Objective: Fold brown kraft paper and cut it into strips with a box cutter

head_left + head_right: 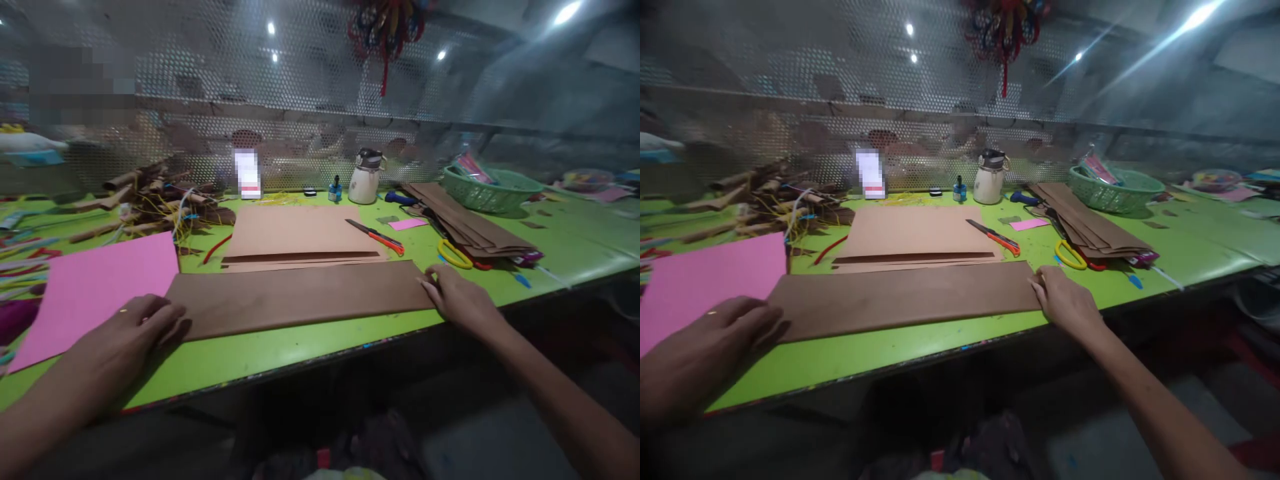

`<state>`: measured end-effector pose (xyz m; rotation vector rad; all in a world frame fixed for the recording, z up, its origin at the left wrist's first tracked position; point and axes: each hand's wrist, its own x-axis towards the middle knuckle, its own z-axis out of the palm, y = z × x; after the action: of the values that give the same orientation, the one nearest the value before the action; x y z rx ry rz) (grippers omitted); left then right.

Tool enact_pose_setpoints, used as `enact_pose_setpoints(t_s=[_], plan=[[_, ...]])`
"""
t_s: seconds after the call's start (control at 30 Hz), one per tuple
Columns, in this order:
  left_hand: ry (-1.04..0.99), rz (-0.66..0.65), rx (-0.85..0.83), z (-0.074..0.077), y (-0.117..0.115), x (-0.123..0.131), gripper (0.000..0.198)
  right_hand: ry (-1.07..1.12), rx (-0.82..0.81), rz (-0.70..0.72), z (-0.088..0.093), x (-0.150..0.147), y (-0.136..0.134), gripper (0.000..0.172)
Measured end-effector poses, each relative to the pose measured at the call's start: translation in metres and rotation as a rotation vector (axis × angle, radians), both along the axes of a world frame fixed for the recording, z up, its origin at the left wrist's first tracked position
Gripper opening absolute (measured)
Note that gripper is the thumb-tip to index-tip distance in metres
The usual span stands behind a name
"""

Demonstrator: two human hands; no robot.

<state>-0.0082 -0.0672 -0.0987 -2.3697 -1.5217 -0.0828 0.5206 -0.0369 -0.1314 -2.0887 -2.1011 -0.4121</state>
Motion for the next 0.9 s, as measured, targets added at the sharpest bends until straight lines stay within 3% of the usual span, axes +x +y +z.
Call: enact_pose_setpoints(t_s=[0.13,0.2,0.27,0.47,0.57,0.7,0.8,0.9], plan=[[0.123,-0.096,-0.162,0.018,0.0,0.011,0.029,-0.021,0.185,0.302,-0.004,0.004,0.007,0.039],[0.173,-0.105,-0.189,0.024,0.0,0.01,0.027,-0.053,0.193,0.481,-0.002,0.005,0.012,0.035],[0.191,-0.091,-0.234,0.029,-0.002,0.011,0.026,-0.125,0.174,0.568,0.001,0.005,0.015,0.031],[0.215,-0.072,-0.329,0.044,-0.014,0.028,0.033,-0.282,0.097,0.562,0.017,-0.003,0.011,0.024],[0.222,0.044,-0.306,0.047,-0.023,0.051,0.034,-0.227,0.016,0.612,0.017,-0.005,0.009,0.027],[0.162,0.251,-0.154,0.041,-0.028,0.086,0.055,-0.027,-0.002,0.607,0.007,0.002,0.013,0.034],[0.134,0.272,-0.079,0.033,-0.028,0.101,0.066,0.037,0.016,0.558,0.004,0.007,0.015,0.036],[0.119,0.261,-0.066,0.028,-0.027,0.104,0.067,0.026,-0.05,0.468,0.014,0.002,0.009,0.035]])
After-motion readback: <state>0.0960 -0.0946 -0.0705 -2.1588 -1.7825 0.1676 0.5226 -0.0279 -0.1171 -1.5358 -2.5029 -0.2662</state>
